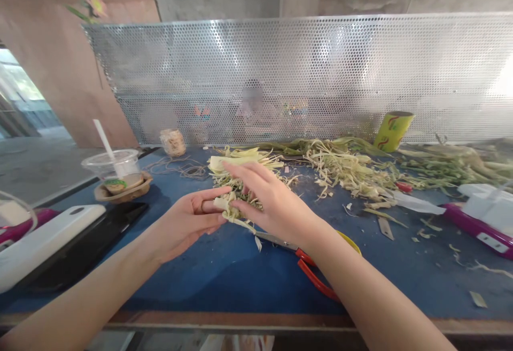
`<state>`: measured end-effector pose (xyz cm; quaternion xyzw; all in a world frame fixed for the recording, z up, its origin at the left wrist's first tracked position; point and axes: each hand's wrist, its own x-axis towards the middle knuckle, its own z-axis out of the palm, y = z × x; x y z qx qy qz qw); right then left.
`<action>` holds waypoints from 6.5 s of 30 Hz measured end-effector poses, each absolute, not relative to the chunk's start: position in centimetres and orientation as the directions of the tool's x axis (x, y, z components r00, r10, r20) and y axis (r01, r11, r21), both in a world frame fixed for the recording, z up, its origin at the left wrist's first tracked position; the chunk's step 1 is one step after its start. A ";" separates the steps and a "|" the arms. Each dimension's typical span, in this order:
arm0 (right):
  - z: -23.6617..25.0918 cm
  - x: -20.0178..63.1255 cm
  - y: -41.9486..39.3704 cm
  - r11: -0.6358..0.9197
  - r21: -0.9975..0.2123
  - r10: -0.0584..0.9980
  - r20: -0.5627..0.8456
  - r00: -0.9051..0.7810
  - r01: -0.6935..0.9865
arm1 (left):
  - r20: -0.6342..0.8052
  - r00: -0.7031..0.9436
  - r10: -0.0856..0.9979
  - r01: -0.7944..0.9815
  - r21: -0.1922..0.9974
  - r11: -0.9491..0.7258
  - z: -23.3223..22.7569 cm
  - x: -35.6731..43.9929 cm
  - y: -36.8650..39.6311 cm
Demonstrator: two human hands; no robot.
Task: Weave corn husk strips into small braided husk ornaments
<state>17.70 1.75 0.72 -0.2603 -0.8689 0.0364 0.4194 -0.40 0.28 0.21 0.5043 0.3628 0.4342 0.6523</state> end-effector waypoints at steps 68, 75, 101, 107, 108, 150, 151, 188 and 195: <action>0.2 15.7 0.7 0.809 -0.494 0.574 0.781 -0.246 0.319 | 0.323 -0.017 0.946 0.074 0.944 -0.321 0.5 -0.2 -0.5; 0.1 15.7 0.7 0.820 -0.439 0.544 0.797 -0.262 0.367 | 0.317 0.003 0.948 0.116 0.942 -0.316 0.2 -0.3 -0.3; 0.8 15.9 1.5 0.339 -0.941 0.886 0.325 -0.330 -0.018 | 0.111 0.166 0.980 -0.200 0.977 -0.077 1.0 0.0 -0.3; 0.9 16.1 1.3 0.396 -0.906 0.882 0.330 -0.337 0.148 | 0.089 0.155 0.984 -0.230 0.972 -0.052 1.1 0.0 -0.1; 0.9 16.1 1.2 0.397 -0.905 0.878 0.328 -0.349 0.149 | 0.080 0.152 0.985 -0.233 0.971 -0.043 1.1 0.0 -0.1; 0.7 15.8 0.7 0.387 -0.922 0.850 0.353 -0.392 0.010 | 0.347 0.123 0.930 0.043 0.934 -0.354 1.3 -1.1 -0.3; 0.6 15.8 0.7 0.391 -0.920 0.845 0.358 -0.398 0.002 | 0.344 0.114 0.932 0.052 0.935 -0.351 1.4 -1.1 -0.3; 1.3 17.0 1.5 0.494 -0.830 0.829 0.360 -0.429 0.258 | 0.330 0.160 0.930 0.222 0.906 -0.360 0.3 -0.6 -0.4; 1.5 17.2 1.1 0.527 -0.724 0.786 0.215 -0.580 0.446 | 0.449 0.255 0.856 0.321 0.796 -0.513 -0.7 -0.5 -1.0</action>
